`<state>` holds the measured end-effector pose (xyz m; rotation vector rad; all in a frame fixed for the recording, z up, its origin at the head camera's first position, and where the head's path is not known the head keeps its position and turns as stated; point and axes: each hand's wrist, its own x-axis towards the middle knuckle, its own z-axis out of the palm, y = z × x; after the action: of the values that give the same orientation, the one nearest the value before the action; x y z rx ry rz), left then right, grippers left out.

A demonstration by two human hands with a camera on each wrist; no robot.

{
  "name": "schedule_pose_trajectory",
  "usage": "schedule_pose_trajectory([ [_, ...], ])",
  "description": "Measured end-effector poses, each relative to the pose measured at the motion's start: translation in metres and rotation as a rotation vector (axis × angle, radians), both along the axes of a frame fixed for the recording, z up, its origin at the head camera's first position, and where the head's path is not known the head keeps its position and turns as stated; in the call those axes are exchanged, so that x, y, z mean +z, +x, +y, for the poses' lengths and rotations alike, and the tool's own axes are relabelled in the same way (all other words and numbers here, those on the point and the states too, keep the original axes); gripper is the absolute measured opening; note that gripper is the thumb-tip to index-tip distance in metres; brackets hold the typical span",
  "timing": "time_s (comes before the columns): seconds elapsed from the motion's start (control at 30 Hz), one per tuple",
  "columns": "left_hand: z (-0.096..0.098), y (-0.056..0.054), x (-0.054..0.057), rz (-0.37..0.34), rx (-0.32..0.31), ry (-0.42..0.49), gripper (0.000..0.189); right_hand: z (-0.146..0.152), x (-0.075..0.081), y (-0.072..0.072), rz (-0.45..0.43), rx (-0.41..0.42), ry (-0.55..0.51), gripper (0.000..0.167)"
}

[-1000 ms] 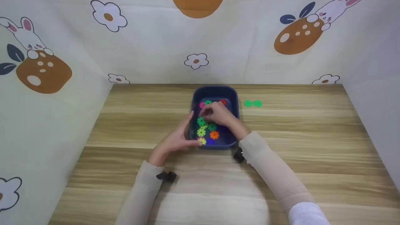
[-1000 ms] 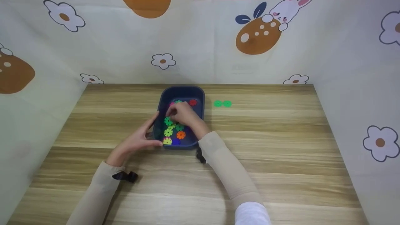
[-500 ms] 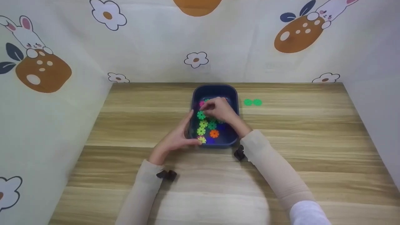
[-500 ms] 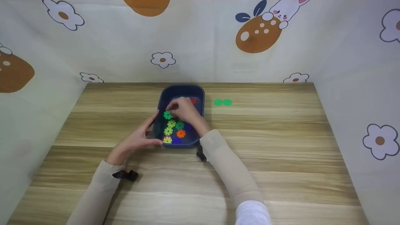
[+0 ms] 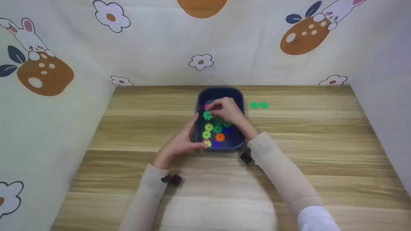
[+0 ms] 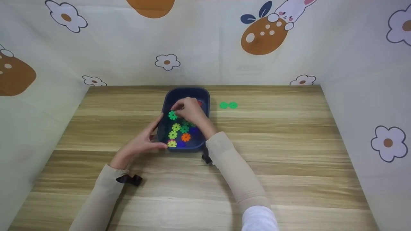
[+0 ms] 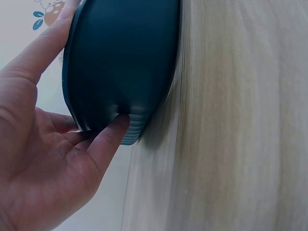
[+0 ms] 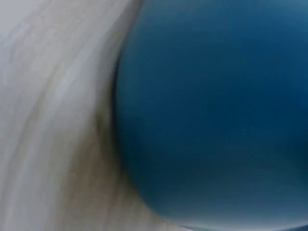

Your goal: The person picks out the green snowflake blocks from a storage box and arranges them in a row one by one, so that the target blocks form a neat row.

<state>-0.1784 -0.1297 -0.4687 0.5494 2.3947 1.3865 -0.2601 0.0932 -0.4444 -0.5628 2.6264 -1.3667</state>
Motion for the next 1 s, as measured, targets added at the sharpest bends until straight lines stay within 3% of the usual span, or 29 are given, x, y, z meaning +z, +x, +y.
schedule_pose_trajectory([
  [0.37, 0.000, 0.001, -0.001, -0.022, 0.009, -0.001, 0.118, 0.006, 0.008, 0.000, -0.020, -0.036, -0.030, 0.012],
  [1.0, -0.001, 0.001, 0.001, 0.000, 0.006, -0.013, 0.120, 0.020, 0.020, -0.004, -0.058, -0.056, -0.122, 0.015],
])
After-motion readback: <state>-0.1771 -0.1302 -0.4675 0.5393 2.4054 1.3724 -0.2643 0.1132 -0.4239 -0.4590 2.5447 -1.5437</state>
